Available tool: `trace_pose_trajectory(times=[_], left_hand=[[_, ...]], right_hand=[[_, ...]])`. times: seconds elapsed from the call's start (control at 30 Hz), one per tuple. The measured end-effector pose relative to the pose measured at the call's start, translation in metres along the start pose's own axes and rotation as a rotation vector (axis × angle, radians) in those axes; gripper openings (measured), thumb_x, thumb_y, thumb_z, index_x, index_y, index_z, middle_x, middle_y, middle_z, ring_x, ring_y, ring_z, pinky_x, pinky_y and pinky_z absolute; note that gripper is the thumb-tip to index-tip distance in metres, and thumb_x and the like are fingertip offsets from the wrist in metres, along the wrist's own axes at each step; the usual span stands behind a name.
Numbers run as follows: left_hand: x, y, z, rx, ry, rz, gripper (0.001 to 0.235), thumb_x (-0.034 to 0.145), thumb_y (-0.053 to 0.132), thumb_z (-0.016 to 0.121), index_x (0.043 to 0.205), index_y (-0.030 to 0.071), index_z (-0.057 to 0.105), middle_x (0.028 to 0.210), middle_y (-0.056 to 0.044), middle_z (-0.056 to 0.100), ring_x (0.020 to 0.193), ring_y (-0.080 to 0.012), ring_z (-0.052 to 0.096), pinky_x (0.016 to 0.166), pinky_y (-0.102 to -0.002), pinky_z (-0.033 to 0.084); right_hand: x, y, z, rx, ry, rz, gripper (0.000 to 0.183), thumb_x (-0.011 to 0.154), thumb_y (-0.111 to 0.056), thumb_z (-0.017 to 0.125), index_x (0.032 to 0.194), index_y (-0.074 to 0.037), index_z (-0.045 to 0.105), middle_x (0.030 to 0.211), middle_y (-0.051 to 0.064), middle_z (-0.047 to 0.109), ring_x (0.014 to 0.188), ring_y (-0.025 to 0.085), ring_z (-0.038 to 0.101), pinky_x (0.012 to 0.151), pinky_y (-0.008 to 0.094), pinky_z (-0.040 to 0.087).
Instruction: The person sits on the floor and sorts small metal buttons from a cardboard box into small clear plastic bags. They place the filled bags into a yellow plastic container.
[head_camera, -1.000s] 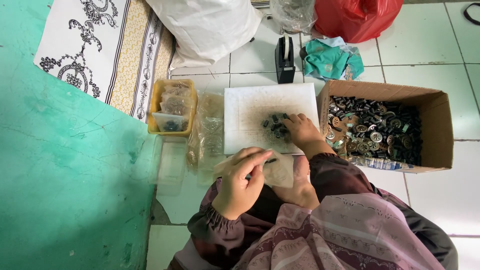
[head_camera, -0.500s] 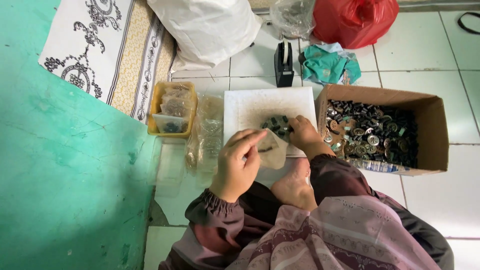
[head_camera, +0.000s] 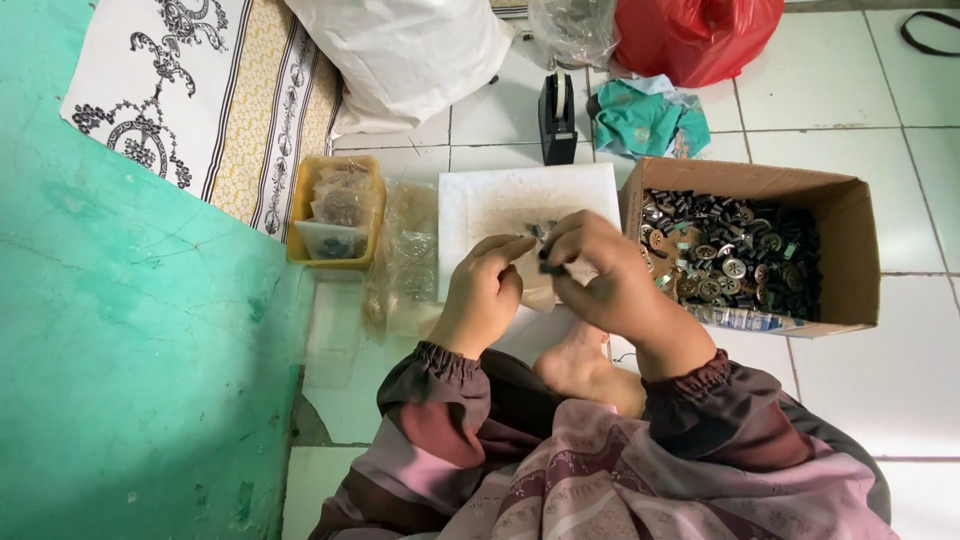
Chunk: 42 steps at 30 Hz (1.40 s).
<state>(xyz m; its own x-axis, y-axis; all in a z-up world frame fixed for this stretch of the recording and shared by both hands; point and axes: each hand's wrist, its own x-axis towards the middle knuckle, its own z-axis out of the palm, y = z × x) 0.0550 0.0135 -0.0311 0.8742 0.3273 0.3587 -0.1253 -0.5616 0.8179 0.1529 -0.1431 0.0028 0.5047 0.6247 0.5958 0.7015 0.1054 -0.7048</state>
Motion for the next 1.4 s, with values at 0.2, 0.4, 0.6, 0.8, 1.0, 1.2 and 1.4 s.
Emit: trace_pose_trajectory(times=[0.2,0.4,0.6,0.8,1.0,1.2,1.4], left_hand=[[0.0,0.002,-0.003,-0.01,-0.005,-0.002,0.035,0.089,-0.01,0.052,0.115,-0.004,0.075,0.103,-0.021,0.072,0.091,-0.0395,0.073,0.077,-0.043,0.062],[-0.006,-0.006,-0.033,-0.085,0.147,0.052,0.046,0.087,-0.009,0.051,0.124,0.008,0.074,0.112,-0.012,0.072,0.097,-0.0271,0.07,0.073,-0.031,0.059],[-0.026,-0.02,-0.03,-0.154,0.189,-0.021,0.045,0.088,-0.008,0.052,0.123,0.008,0.075,0.111,-0.011,0.072,0.091,-0.0206,0.067,0.069,-0.026,0.057],[-0.041,-0.03,-0.027,-0.18,0.188,-0.053,0.045,0.088,-0.008,0.052,0.124,0.007,0.074,0.11,-0.011,0.072,0.089,-0.0203,0.066,0.068,-0.027,0.057],[-0.042,-0.029,-0.027,-0.166,0.183,-0.042,0.044,0.087,-0.009,0.053,0.122,0.005,0.075,0.108,-0.014,0.072,0.089,-0.0259,0.069,0.067,-0.031,0.059],[-0.042,-0.025,-0.025,-0.186,0.181,-0.079,0.045,0.087,-0.008,0.052,0.123,0.005,0.075,0.107,-0.013,0.072,0.092,-0.0263,0.069,0.075,-0.034,0.06],[-0.042,-0.024,-0.017,-0.171,0.15,-0.056,0.044,0.086,-0.007,0.053,0.121,0.006,0.075,0.108,-0.013,0.072,0.096,-0.0287,0.07,0.078,-0.036,0.06]], right_hand=[[0.004,-0.005,0.007,-0.35,-0.192,-0.189,0.029,0.076,0.015,0.058,0.094,-0.002,0.073,0.098,0.017,0.07,0.09,0.039,0.069,0.079,0.046,0.058],[-0.041,0.132,0.021,-0.267,0.148,0.087,0.024,0.088,0.008,0.065,0.101,-0.01,0.074,0.095,0.006,0.071,0.085,0.024,0.069,0.073,0.032,0.058],[-0.104,0.226,0.062,-0.678,-0.312,0.258,0.02,0.087,-0.006,0.071,0.106,-0.006,0.076,0.101,0.011,0.075,0.104,0.025,0.07,0.101,0.036,0.051],[-0.122,0.245,0.089,-0.977,-0.458,0.262,0.021,0.095,-0.021,0.054,0.107,-0.023,0.072,0.104,0.003,0.061,0.102,0.026,0.061,0.079,0.039,0.06],[-0.128,0.256,0.095,-0.965,-0.479,0.261,0.017,0.096,-0.014,0.054,0.102,-0.016,0.07,0.098,0.006,0.059,0.098,0.027,0.065,0.075,0.035,0.062],[-0.135,0.273,0.094,-0.852,-0.429,0.425,0.019,0.095,-0.022,0.058,0.104,-0.014,0.072,0.1,0.007,0.061,0.096,0.029,0.069,0.08,0.04,0.064],[-0.14,0.263,0.081,-0.763,-0.356,0.493,0.018,0.09,-0.024,0.064,0.103,-0.014,0.073,0.096,0.008,0.064,0.092,0.031,0.071,0.079,0.042,0.064]])
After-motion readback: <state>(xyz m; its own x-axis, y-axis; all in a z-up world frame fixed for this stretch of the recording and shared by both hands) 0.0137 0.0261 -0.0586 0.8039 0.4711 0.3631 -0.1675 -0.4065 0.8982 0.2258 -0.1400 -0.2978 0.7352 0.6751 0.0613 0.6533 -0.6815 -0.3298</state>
